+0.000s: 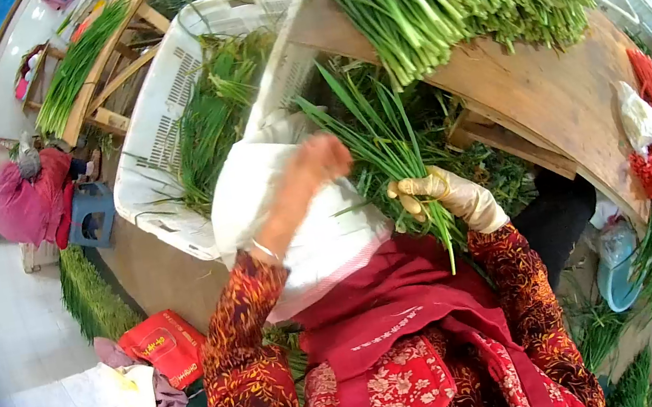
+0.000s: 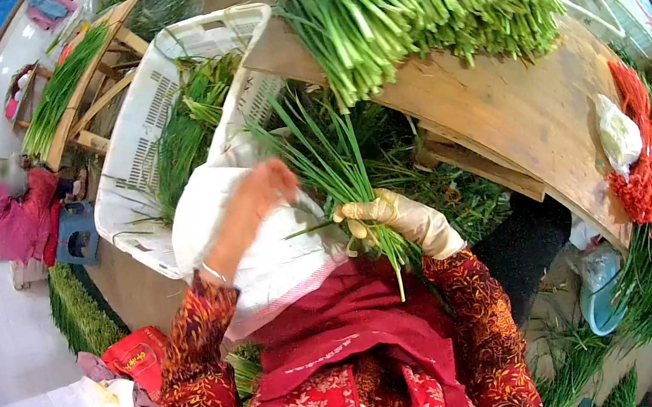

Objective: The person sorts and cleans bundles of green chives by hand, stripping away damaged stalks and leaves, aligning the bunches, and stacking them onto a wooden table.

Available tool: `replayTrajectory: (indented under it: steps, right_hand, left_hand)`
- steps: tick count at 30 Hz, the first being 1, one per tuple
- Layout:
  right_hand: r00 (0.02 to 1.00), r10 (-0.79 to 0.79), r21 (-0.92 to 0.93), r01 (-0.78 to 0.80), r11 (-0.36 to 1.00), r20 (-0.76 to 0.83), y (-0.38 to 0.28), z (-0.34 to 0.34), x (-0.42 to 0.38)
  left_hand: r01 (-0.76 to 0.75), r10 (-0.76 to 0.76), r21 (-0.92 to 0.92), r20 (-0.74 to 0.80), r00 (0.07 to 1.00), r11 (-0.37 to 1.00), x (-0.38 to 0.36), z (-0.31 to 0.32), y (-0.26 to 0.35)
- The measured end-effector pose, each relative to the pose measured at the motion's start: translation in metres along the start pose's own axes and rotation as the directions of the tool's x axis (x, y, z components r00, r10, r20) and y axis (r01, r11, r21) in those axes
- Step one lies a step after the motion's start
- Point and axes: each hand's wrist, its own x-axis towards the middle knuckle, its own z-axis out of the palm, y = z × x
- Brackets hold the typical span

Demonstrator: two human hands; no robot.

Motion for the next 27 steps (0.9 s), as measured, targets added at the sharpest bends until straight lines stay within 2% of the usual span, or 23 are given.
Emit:
replayTrajectory:
  steps: [1,3,4,5,6,7,8,9,10,11,12,13,14,15,16,20,21,22,23,25,26,27]
  right_hand:
    - [1.000,0.006,0.002,-0.006,1.000,0.016,-0.007,0.007,0.006]
    - [0.983,0.132,-0.216,-0.102,0.971,0.129,-0.021,0.028,0.021]
    - [0.965,0.108,-0.156,-0.072,0.985,0.239,-0.020,0.034,0.028]
    - [0.963,0.145,-0.072,-0.132,0.989,0.227,-0.027,0.032,0.030]
    - [0.973,0.107,-0.150,-0.077,0.986,0.202,-0.032,0.031,0.029]
    - [0.981,0.062,-0.237,-0.017,0.971,0.185,-0.039,0.030,0.028]
    - [0.975,-0.110,-0.125,0.136,0.983,0.195,-0.048,0.029,0.015]
    - [0.981,-0.134,-0.144,0.154,0.977,0.142,-0.043,0.025,0.015]
    - [0.980,-0.111,-0.238,0.149,0.960,0.165,-0.032,-0.004,0.013]
    - [0.994,-0.102,-0.332,0.107,0.937,0.034,-0.021,-0.021,-0.004]
    - [0.994,-0.104,-0.250,0.106,0.962,0.022,-0.019,-0.021,-0.004]
    - [0.998,-0.064,-0.248,0.056,0.967,-0.024,-0.007,-0.034,-0.011]
    - [0.991,0.039,-0.269,-0.072,0.960,-0.129,0.004,-0.044,-0.017]
    - [0.979,0.027,-0.467,-0.119,0.876,-0.200,0.026,-0.057,-0.017]
    - [0.980,0.018,-0.471,-0.112,0.875,-0.199,0.025,-0.056,-0.018]
    - [0.842,-0.271,-0.765,-0.229,0.602,-0.466,0.013,-0.038,-0.034]
    - [0.895,-0.230,-0.507,0.005,0.862,-0.383,-0.013,-0.010,-0.040]
    - [0.923,-0.245,-0.384,0.120,0.916,-0.296,-0.031,0.010,-0.043]
    - [0.954,-0.197,-0.373,0.102,0.922,-0.227,-0.044,0.023,-0.043]
    - [0.987,-0.004,-0.470,-0.073,0.880,-0.161,-0.060,0.051,-0.038]
    - [0.987,-0.005,-0.468,-0.072,0.881,-0.160,-0.063,0.051,-0.042]
    - [0.974,-0.116,-0.415,0.025,0.909,-0.193,-0.066,0.050,-0.045]
  left_hand:
    - [0.015,-0.094,-0.649,-0.088,0.992,0.760,-0.006,0.024,0.003]
    - [-0.127,0.021,-0.710,-0.156,0.988,0.693,-0.008,0.038,0.015]
    - [-0.211,-0.009,-0.836,-0.250,0.968,0.507,0.000,0.036,0.016]
    - [-0.312,-0.049,-0.902,-0.341,0.939,0.297,0.007,0.028,0.015]
    - [-0.317,-0.059,-0.916,-0.341,0.938,0.244,0.009,0.028,0.016]
    - [-0.329,-0.051,-0.912,-0.351,0.935,0.246,0.010,0.018,0.016]
    - [-0.446,-0.017,-0.879,-0.455,0.890,0.168,0.008,-0.003,0.017]
    - [-0.527,-0.011,-0.847,-0.529,0.849,0.076,0.006,-0.013,0.015]
    - [-0.565,0.026,-0.824,-0.564,0.825,0.045,0.004,-0.025,0.011]
    - [-0.635,0.034,-0.771,-0.634,0.772,0.041,-0.003,-0.045,0.009]
    - [-0.644,0.040,-0.763,-0.643,0.765,0.050,-0.004,-0.046,0.008]
    - [-0.661,0.054,-0.747,-0.659,0.750,0.068,-0.005,-0.052,0.008]
    - [-0.670,0.063,-0.738,-0.668,0.742,0.074,-0.007,-0.056,0.008]
    - [-0.669,0.068,-0.741,-0.665,0.743,0.057,-0.008,-0.057,0.007]
    - [-0.664,0.074,-0.747,-0.660,0.748,0.040,-0.009,-0.057,0.008]
    - [-0.652,0.089,-0.757,-0.647,0.758,0.050,-0.004,-0.050,0.014]
    - [-0.639,0.090,-0.767,-0.634,0.768,0.053,-0.002,-0.046,0.017]
    - [-0.651,0.101,-0.752,-0.643,0.759,0.105,0.000,-0.042,0.022]
    - [-0.663,0.116,-0.732,-0.653,0.749,0.156,0.003,-0.039,0.028]
    - [-0.664,0.129,-0.724,-0.652,0.747,0.187,0.007,-0.033,0.036]
    - [-0.649,0.108,-0.736,-0.641,0.760,0.194,0.006,-0.032,0.040]
    - [-0.636,0.084,-0.745,-0.634,0.769,0.202,0.004,-0.033,0.041]
